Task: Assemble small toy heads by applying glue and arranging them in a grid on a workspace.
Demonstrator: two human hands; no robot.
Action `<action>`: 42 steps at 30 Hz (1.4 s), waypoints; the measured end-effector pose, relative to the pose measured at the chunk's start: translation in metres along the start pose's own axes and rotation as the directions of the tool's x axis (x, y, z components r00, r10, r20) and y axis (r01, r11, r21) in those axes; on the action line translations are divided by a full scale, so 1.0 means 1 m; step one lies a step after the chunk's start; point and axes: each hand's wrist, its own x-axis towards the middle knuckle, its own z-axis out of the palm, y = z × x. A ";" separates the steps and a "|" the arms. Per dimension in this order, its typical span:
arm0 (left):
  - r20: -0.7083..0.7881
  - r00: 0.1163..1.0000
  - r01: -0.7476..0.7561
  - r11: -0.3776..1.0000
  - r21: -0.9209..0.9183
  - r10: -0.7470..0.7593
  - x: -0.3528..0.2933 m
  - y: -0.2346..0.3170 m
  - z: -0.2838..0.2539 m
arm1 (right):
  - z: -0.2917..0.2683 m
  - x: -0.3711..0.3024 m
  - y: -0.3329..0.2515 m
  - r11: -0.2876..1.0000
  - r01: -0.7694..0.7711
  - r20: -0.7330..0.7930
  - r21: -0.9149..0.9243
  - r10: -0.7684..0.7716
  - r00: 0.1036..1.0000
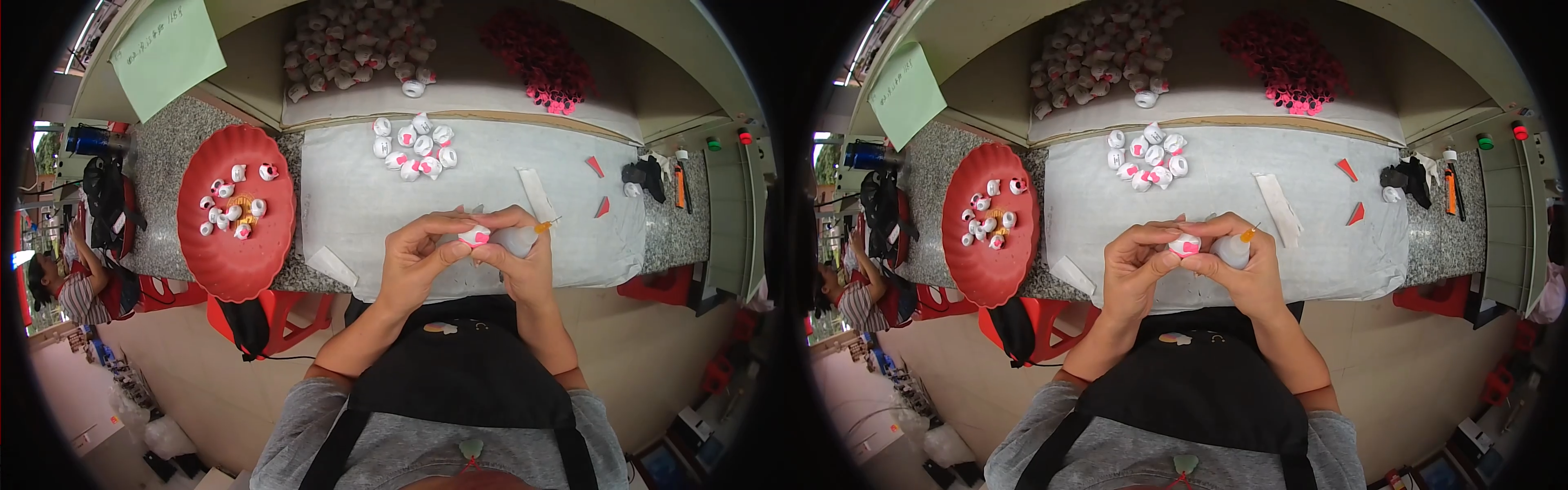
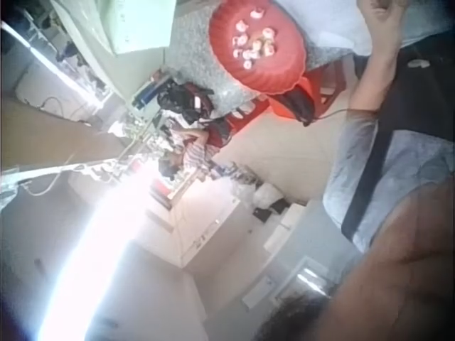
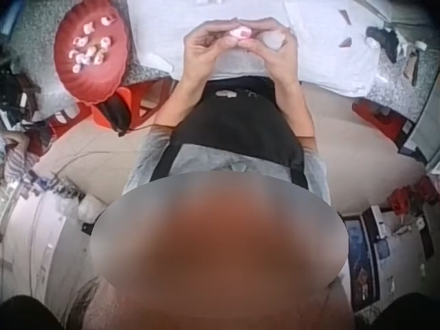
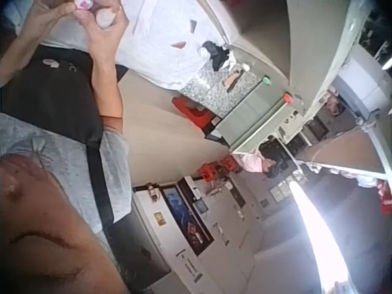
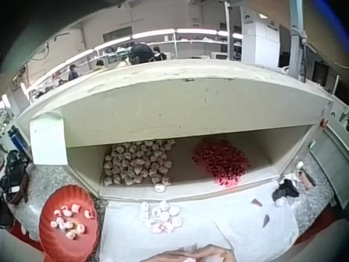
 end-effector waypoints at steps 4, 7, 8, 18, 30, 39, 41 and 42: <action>-0.050 0.988 0.137 0.983 -0.122 -0.144 0.000 0.006 0.007 | 0.000 0.003 0.000 1.000 0.008 -0.030 0.013 -0.007 1.000; -0.035 0.995 0.095 0.995 0.022 -0.094 0.000 0.008 0.006 | -0.001 0.002 0.002 1.000 0.027 -0.040 -0.005 -0.027 0.999; -0.035 0.995 0.097 0.995 0.022 -0.096 -0.001 0.007 0.007 | 0.000 0.002 0.002 1.000 0.015 -0.034 0.014 -0.015 0.999; -0.140 0.990 0.035 0.996 0.088 -0.023 -0.004 0.004 0.016 | 0.001 0.001 0.003 0.999 0.034 -0.017 0.014 -0.034 0.999; -0.198 0.980 0.041 0.995 0.093 -0.022 -0.006 0.001 0.017 | 0.004 0.003 0.005 0.998 0.003 -0.028 0.062 -0.001 1.000; -0.200 0.979 0.047 0.999 0.028 -0.040 -0.007 -0.005 0.015 | 0.008 0.002 0.012 0.993 0.006 -0.086 0.122 0.005 0.996; -0.193 0.981 0.039 0.999 0.036 -0.031 -0.007 -0.008 0.014 | 0.007 0.002 0.014 0.994 0.008 -0.093 0.113 0.002 0.996; -0.196 0.980 0.043 0.999 0.027 -0.037 -0.007 -0.009 0.014 | 0.007 0.002 0.015 0.994 0.009 -0.094 0.105 0.001 0.996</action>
